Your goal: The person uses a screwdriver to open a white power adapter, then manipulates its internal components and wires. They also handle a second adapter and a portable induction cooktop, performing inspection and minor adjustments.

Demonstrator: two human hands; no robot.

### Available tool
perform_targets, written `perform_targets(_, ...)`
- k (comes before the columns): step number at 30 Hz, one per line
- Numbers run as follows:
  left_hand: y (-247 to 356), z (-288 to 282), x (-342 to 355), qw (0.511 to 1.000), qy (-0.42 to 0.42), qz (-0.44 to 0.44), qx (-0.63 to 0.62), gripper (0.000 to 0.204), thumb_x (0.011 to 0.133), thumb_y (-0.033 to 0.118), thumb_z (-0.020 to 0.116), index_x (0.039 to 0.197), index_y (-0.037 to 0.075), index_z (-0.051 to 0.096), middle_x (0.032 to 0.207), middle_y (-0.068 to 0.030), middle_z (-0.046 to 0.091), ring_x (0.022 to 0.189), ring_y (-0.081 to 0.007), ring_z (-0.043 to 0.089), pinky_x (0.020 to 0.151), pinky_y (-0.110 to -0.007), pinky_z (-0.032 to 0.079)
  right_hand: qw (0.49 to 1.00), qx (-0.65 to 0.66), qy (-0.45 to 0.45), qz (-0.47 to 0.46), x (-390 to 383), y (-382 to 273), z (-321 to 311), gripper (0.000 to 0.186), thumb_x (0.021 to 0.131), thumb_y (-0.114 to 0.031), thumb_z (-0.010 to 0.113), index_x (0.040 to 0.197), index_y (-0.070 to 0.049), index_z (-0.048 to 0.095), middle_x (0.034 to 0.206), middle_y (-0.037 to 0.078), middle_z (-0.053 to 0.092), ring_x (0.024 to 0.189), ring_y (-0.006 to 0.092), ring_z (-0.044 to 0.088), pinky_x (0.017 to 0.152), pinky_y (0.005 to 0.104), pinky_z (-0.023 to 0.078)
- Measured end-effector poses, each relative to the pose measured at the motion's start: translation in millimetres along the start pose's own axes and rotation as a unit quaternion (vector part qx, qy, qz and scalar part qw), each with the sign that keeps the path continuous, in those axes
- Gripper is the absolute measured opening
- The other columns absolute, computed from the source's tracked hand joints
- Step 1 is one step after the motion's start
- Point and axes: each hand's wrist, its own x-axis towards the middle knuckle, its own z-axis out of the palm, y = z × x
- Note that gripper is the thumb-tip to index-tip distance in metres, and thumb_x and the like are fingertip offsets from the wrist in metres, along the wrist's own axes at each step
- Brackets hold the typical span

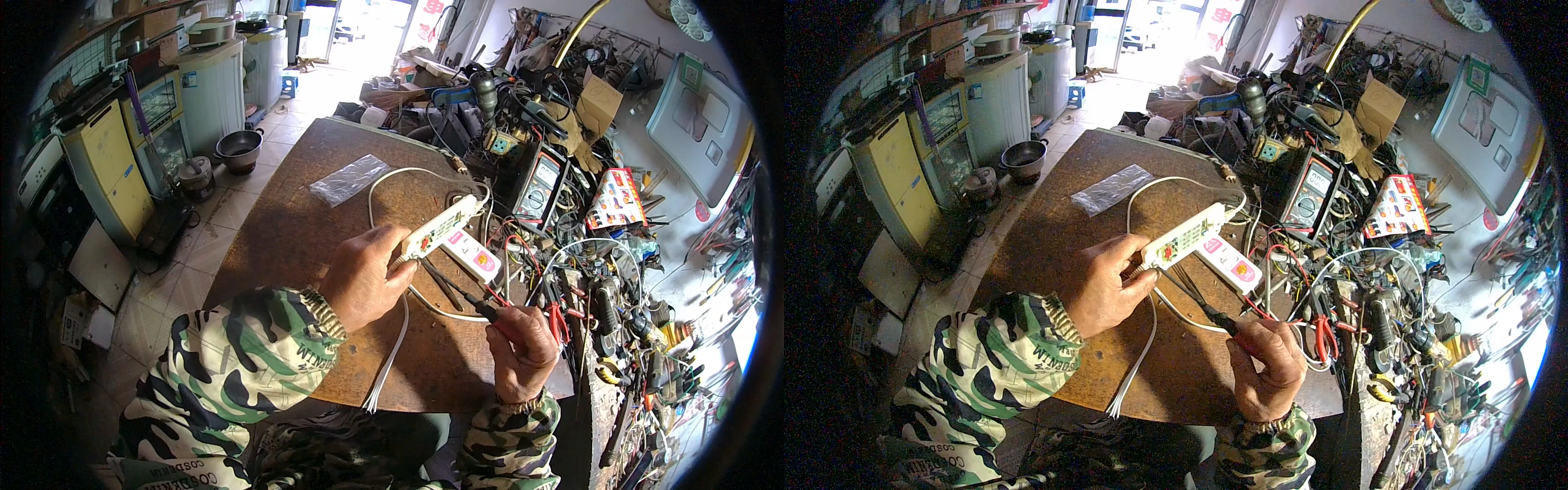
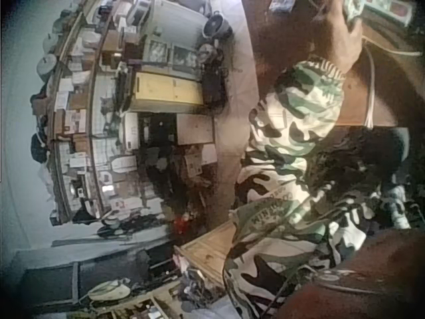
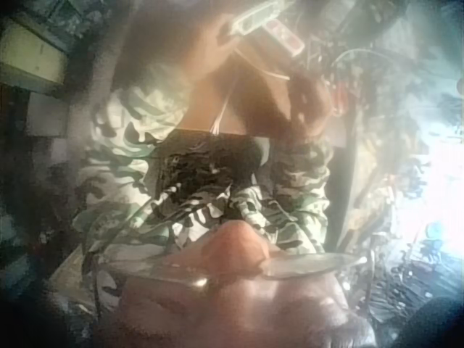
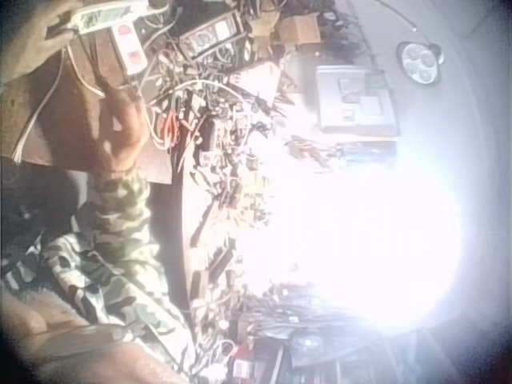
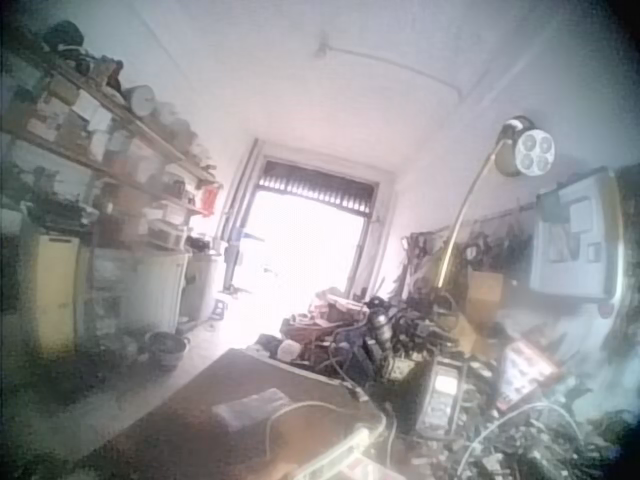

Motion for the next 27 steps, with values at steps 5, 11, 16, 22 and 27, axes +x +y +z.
perform_targets(5,-6,5,-1,1.0,0.005,-0.002,-0.023,0.031,0.082,-0.007,0.07,0.11,-0.001,0.058,0.094,-0.0063,0.06,0.083,-0.0097,0.059,0.068,-0.026,0.051,0.997,0.038,-0.021,0.057,-7,-7,-1,0.019,0.082,0.007,0.071,0.1,0.006,0.067,0.088,0.013,0.066,0.073,0.0191,0.067,0.064,0.0276,0.054)
perform_targets(11,-10,9,0,0.999,0.009,-0.001,-0.044,0.031,0.083,-0.008,0.069,0.11,-0.002,0.058,0.095,-0.0072,0.06,0.083,-0.0084,0.059,0.068,-0.025,0.051,0.832,0.479,0.139,0.244,8,-7,8,0.03,0.096,-0.022,0.062,0.113,0.003,0.058,0.088,0.014,0.066,0.063,0.0178,0.061,0.056,0.0303,0.053)
perform_targets(16,0,1,1,0.999,0.049,0.01,-0.014,0.027,0.079,0.003,0.075,0.102,0.001,0.061,0.086,-0.017,0.066,0.076,-0.0315,0.069,0.064,-0.04,0.054,0.875,0.421,-0.02,0.238,39,-6,52,0.017,0.093,-0.01,0.062,0.106,0.0,0.063,0.079,0.008,0.064,0.058,0.0136,0.057,0.052,0.0267,0.048)
perform_targets(22,3,2,1,0.999,0.045,0.017,0.014,0.03,0.076,0.002,0.075,0.102,0.003,0.06,0.088,-0.0154,0.066,0.078,-0.0335,0.069,0.065,-0.041,0.054,0.938,0.295,-0.03,0.179,47,-6,93,0.018,0.088,-0.008,0.078,0.1,0.004,0.071,0.079,-0.003,0.066,0.063,0.0019,0.052,0.053,0.0181,0.04)
perform_targets(27,10,-1,3,0.999,0.041,0.024,0.011,0.03,0.075,0.002,0.075,0.101,0.003,0.059,0.088,-0.0159,0.065,0.079,-0.0342,0.068,0.065,-0.042,0.054,0.947,0.266,-0.038,0.178,46,-5,92,0.018,0.088,-0.007,0.077,0.102,0.004,0.072,0.08,-0.002,0.066,0.065,0.0017,0.053,0.054,0.0178,0.041)
